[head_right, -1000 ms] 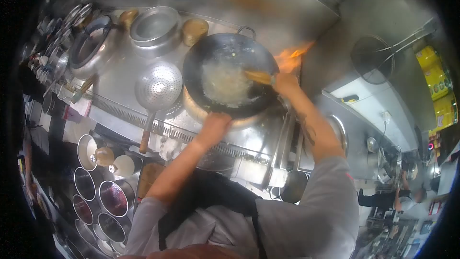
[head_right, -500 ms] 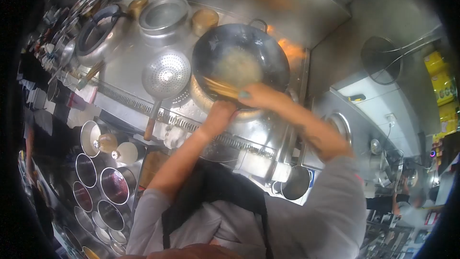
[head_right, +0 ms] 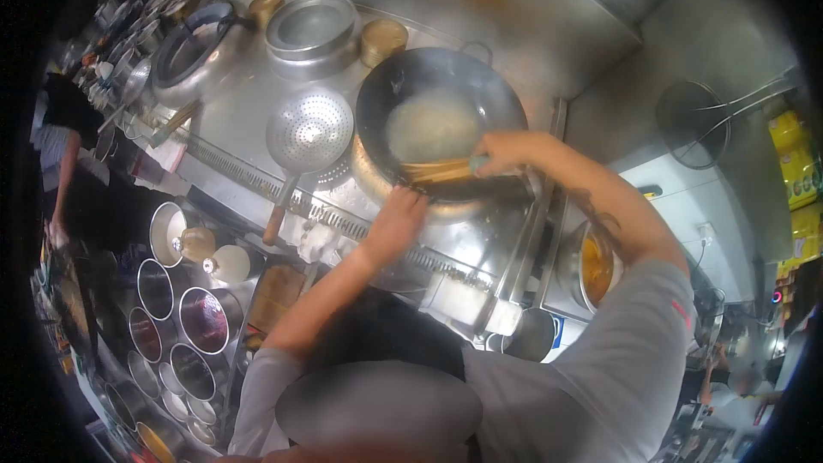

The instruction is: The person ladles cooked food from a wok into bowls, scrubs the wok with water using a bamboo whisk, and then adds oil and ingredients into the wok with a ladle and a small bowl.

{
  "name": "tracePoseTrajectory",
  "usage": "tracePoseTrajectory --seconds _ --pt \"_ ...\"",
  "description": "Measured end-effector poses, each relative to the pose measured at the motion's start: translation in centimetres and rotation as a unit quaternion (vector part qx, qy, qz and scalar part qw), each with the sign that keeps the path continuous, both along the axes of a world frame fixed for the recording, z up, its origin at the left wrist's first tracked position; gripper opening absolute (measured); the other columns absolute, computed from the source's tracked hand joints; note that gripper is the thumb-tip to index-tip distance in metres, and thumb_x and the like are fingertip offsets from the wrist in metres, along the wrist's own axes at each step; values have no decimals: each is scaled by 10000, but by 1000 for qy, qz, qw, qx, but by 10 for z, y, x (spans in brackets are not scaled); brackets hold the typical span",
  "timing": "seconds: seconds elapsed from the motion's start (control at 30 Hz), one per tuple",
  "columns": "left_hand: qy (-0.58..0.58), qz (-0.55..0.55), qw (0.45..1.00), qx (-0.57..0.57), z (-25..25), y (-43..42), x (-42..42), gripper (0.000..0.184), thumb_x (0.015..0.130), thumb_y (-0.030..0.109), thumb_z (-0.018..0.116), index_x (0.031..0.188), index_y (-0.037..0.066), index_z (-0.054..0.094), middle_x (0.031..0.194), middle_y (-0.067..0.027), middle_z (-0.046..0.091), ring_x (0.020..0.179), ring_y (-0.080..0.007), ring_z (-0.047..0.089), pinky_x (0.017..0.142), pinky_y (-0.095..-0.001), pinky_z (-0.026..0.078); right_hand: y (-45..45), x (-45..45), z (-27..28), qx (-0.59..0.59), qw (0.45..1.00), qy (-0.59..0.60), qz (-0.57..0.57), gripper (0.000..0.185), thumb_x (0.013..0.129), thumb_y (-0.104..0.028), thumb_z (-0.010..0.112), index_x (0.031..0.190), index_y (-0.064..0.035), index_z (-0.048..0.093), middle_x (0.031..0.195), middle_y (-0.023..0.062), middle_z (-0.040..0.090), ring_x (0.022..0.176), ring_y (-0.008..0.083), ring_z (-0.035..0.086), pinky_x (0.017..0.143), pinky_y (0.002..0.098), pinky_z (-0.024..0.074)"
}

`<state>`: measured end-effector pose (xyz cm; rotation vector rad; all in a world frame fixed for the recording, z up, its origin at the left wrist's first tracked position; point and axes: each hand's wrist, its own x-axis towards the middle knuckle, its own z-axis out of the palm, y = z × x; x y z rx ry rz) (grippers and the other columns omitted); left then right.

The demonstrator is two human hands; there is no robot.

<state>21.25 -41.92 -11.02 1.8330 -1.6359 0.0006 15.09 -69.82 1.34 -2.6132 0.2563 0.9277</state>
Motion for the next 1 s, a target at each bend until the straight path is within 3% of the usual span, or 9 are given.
tracePoseTrajectory --seconds 0.13,0.23,0.37,0.4,0.53,0.63,0.77,0.97,1.0 --pt "24 -19 999 10 0 2 2 346 859 174 590 1130 -42 581 1064 -171 569 1103 -333 507 1085 -464 330 19 25 15 -16 991 47 -124 481 785 -320 703 1189 -66 649 840 158 702 709 268 652 682 364 522" --pt "2 -5 1000 4 -2 1 1 335 860 176 588 1118 -38 582 1064 -172 565 1092 -334 508 1078 -467 336 2 -24 -9 -5 985 -137 102 439 799 -332 684 1146 -64 662 827 166 703 688 312 641 668 396 518" --pt "4 -7 1000 15 4 -1 1 287 860 164 587 1080 -20 595 1035 -168 568 1070 -337 516 1061 -471 352 11 21 -13 -18 995 -91 40 454 794 -341 664 1078 13 640 879 223 680 765 361 657 728 434 508" --pt "9 -6 1000 4 3 1 -1 266 861 160 586 1061 -14 602 1019 -165 571 1052 -339 522 1050 -472 361 12 35 -16 24 995 -75 -67 449 790 -322 664 1086 13 631 911 254 670 793 357 665 742 434 510" --pt "1 7 1000 -6 -2 -5 6 153 858 130 585 942 9 625 923 -150 575 953 -343 544 982 -477 399 2 -12 -50 -4 973 -221 69 392 802 -305 660 1081 -30 642 851 243 669 755 332 672 716 426 518" --pt "39 -2 998 -50 -3 -7 12 91 845 96 587 888 30 631 884 -141 555 912 -347 520 832 -441 426 -14 -75 14 29 994 -93 49 357 810 -292 658 1059 -36 653 859 201 682 767 337 672 725 427 524" --pt "45 7 997 -64 -5 -8 18 77 838 103 605 851 34 637 846 -136 551 884 -343 528 833 -435 436 -20 -63 35 -21 997 -24 65 325 808 -289 651 1033 -55 662 858 172 688 758 349 666 725 439 527" --pt "82 1 996 -33 -8 -7 22 63 821 92 624 825 31 640 824 -144 555 854 -351 540 880 -460 435 7 -15 -44 -65 983 -158 60 369 797 -300 648 1049 -30 657 855 226 673 786 409 648 743 454 520" --pt "84 2 996 -42 -9 -7 18 60 820 90 625 825 32 641 823 -145 555 852 -352 541 884 -467 433 23 -25 -14 -2 989 -140 41 370 798 -306 651 1042 -27 662 852 231 671 783 405 650 741 463 516"
